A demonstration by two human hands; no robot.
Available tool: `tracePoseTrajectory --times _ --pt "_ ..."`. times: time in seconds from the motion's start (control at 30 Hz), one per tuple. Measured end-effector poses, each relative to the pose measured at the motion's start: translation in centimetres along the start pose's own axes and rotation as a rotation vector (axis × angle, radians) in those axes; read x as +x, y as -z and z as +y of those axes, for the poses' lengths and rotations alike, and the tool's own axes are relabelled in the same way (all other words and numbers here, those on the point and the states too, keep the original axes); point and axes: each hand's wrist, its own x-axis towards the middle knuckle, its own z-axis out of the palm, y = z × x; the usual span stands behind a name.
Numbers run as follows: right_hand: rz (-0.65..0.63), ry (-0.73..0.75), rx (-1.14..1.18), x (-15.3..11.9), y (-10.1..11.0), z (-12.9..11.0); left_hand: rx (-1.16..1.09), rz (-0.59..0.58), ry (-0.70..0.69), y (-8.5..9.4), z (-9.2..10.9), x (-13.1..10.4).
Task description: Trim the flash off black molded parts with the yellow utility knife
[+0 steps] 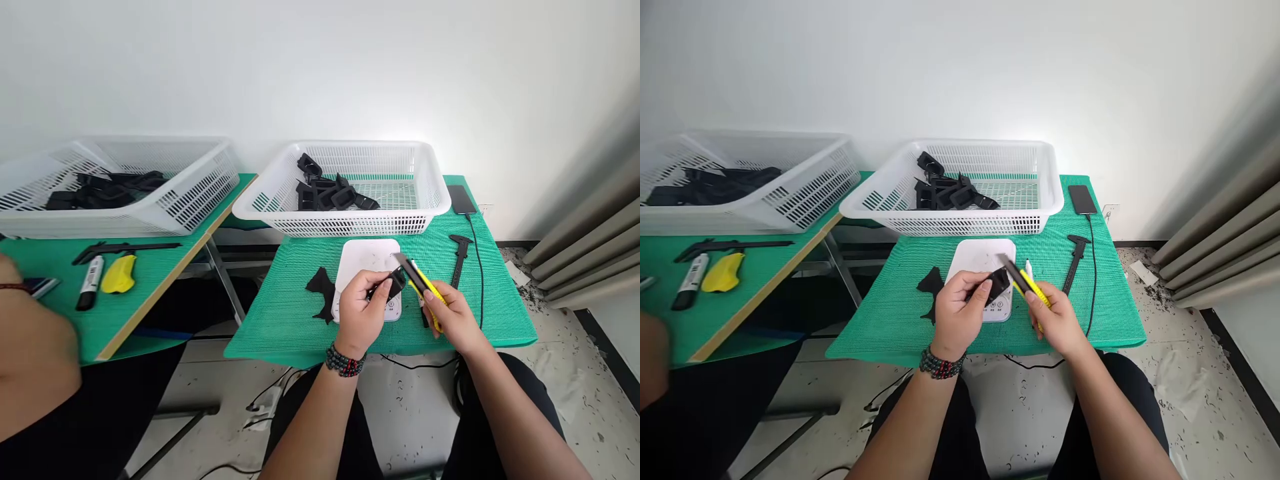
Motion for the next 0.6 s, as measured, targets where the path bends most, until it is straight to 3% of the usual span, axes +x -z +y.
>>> tracePoseTrajectory --times 0.1,0.17,0.37,0.6 --pt "0.107 -0.019 -0.013 0.2 0.3 -0.2 -0.022 -0.039 -0.102 0.5 0.9 -0.6" --pt "0.094 -0.003 0.066 0.0 0.4 -0.4 -0.04 -0.037 -0.103 0.6 1.1 -0.9" --pt "-0.006 0.064 0.208 -0.6 -0.2 -0.2 -0.182 -0.128 0.02 -0.3 0.5 -0.8" --pt "0.067 0.054 0.153 -0.2 -1.5 0.4 -0.432 -0.201 0.171 -0.8 0.0 -0.6"
